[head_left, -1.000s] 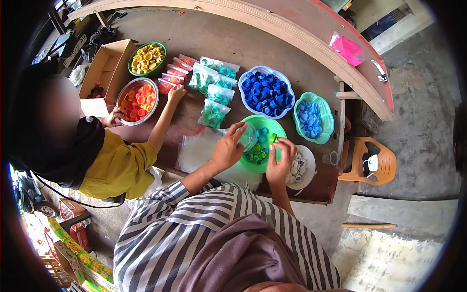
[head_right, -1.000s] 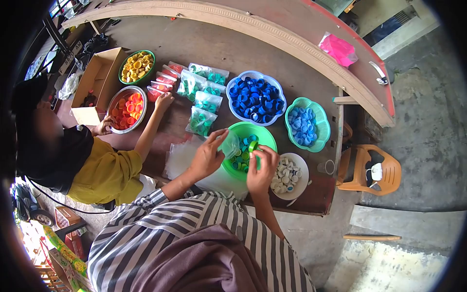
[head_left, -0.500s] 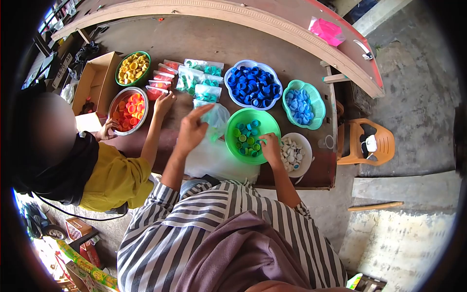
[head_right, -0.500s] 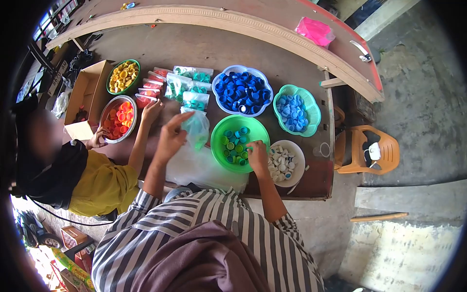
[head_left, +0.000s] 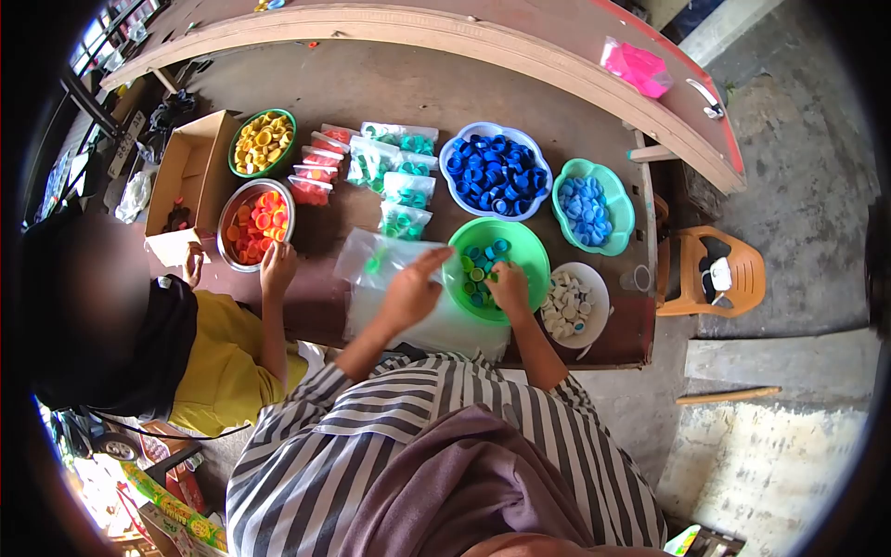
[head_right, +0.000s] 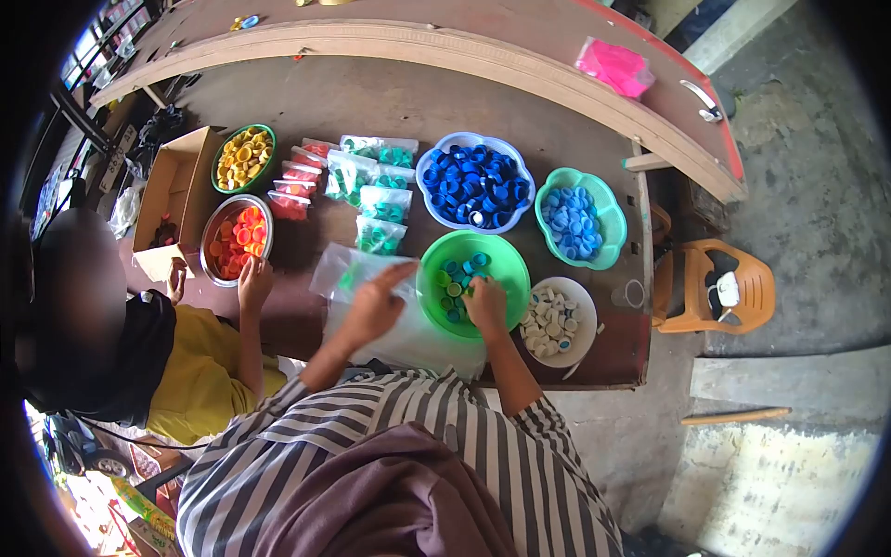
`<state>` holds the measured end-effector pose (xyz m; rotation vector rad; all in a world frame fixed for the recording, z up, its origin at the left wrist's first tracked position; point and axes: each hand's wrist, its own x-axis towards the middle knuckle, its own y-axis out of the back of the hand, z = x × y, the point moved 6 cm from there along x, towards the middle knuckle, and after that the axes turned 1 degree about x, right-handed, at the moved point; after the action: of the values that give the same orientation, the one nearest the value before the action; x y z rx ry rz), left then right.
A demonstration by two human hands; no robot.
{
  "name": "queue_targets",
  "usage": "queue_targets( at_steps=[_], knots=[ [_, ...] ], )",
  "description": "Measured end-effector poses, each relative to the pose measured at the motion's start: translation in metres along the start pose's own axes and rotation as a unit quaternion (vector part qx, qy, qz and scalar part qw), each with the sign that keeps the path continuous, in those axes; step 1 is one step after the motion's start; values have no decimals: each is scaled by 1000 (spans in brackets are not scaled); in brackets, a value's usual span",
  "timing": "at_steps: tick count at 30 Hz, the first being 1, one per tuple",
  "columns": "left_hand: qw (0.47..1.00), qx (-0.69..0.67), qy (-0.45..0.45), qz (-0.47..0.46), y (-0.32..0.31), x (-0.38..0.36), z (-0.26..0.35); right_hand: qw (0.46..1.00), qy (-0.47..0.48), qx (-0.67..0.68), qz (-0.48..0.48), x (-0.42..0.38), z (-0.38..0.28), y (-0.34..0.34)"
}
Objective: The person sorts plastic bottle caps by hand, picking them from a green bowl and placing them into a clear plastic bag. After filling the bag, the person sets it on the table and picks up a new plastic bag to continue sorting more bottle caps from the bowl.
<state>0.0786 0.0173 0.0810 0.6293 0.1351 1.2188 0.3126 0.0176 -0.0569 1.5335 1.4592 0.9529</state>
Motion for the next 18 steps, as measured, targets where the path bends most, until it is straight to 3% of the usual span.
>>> queue_targets(
  at_steps=[1,3,5,7,9,11,12,13,15,18],
  knots=[
    [999,-11,33,-28,-18,-3,-7,1000,7,2,-4,1,2,4],
    [998,-9,42,-38,-41,-9,-11,986,41,147,72,-6,-2,26],
    [999,-10,40,-23,-49,-11,-13,974,6,219,59,-13,-21,52],
    [1000,-3,5,-8,-53,-10,-9,928,-4,356,114,-28,-44,87],
    [1000,-14,2,-11,-51,-6,-6,914,-24,386,125,-44,-65,99],
    [1000,-30,8,-1,-40,-2,-4,845,21,470,255,-60,-89,111],
    [999,-35,7,5,-37,-1,-4,880,40,419,220,-60,-105,115],
    [999,-37,5,2,-34,0,-4,880,38,418,222,-57,-105,115],
    [999,-53,8,11,-26,1,-2,949,136,242,148,-44,-123,111],
    [998,-54,30,4,-8,4,5,917,-15,361,170,-22,-74,95]
  ],
)
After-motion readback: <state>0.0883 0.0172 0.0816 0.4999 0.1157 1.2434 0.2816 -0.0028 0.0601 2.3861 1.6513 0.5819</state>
